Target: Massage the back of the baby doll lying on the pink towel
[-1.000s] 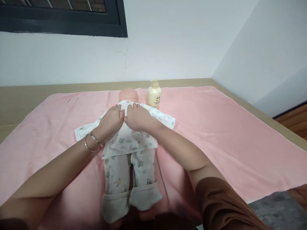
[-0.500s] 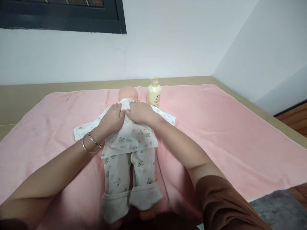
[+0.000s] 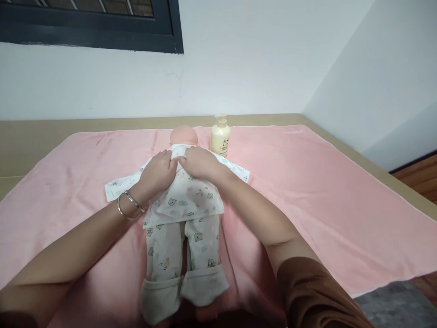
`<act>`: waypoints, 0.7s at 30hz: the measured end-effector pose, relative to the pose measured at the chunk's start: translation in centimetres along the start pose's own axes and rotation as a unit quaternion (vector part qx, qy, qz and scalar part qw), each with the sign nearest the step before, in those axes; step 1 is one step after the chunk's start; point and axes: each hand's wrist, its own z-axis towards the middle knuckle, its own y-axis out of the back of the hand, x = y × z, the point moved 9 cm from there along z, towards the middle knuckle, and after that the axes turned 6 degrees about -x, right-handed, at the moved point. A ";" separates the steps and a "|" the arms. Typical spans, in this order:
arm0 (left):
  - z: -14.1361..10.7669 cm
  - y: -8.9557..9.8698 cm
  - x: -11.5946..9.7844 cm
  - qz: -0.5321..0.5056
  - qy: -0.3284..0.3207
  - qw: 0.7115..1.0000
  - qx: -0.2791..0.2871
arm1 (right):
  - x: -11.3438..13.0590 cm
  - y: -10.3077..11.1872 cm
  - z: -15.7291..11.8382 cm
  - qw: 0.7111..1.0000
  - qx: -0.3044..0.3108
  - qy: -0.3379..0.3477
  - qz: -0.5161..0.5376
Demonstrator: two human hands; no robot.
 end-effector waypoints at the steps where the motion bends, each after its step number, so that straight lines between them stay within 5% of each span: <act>1: -0.4 -0.2 -0.6 0.011 -0.016 1.000 -0.011 | -0.5 -0.2 0.6 0.999 -0.028 -0.007 0.019; 6: -0.2 -1.7 -0.3 -0.036 0.001 0.999 -0.004 | -2.2 -1.4 2.4 0.985 -0.165 -0.044 0.028; 21: 0.8 -1.4 0.8 -0.117 0.011 0.992 -0.036 | -1.9 -1.6 2.4 0.985 -0.165 -0.034 0.023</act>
